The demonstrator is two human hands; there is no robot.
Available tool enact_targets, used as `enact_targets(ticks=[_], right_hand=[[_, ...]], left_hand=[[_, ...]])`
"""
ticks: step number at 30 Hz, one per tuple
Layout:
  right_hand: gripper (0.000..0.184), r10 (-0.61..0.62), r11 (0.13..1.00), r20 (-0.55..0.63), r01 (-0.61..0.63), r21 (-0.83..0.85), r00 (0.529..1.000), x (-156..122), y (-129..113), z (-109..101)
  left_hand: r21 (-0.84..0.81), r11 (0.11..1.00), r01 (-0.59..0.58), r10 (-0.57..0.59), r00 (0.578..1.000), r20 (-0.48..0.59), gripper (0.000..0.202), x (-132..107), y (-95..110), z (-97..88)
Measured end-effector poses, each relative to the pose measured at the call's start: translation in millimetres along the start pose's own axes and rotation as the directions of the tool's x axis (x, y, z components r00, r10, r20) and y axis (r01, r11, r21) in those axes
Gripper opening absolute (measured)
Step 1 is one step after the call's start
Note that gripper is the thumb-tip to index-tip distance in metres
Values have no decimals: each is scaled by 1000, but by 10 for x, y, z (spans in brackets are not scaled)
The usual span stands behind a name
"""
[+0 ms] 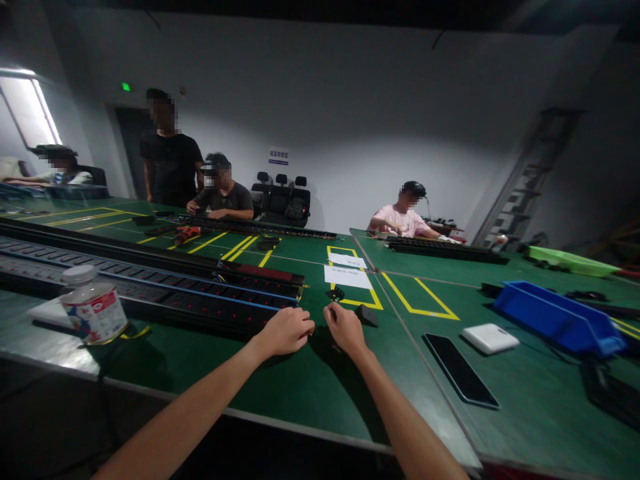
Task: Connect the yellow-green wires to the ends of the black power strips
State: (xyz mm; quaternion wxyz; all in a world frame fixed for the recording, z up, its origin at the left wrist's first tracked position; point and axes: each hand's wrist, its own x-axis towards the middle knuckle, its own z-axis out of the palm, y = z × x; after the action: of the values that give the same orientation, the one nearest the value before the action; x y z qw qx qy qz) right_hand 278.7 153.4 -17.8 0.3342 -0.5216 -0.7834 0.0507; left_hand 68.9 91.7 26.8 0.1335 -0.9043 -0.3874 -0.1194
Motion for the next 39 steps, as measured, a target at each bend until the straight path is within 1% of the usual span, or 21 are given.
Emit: enact_targets(ticks=[10, 21, 33, 39], right_hand=[[33, 9, 1000, -1, -9, -1, 1000, -3, -14, 5], [33, 11, 1000, -3, -11, 4, 1000, -4, -2, 13], [33, 11, 1000, -5, -11, 0, 1000, -2, 0, 16], [33, 9, 1000, 0, -9, 6, 1000, 5, 8, 20]], left_hand=[[11, 1000, 6, -5, 1000, -4, 7, 1, 1, 21], [7, 1000, 2, -2, 1000, 8, 8, 1, 0, 3], [0, 1000, 5, -5, 1000, -6, 8, -3, -4, 27], [-6, 1000, 7, -7, 1000, 17, 9, 4, -2, 10]])
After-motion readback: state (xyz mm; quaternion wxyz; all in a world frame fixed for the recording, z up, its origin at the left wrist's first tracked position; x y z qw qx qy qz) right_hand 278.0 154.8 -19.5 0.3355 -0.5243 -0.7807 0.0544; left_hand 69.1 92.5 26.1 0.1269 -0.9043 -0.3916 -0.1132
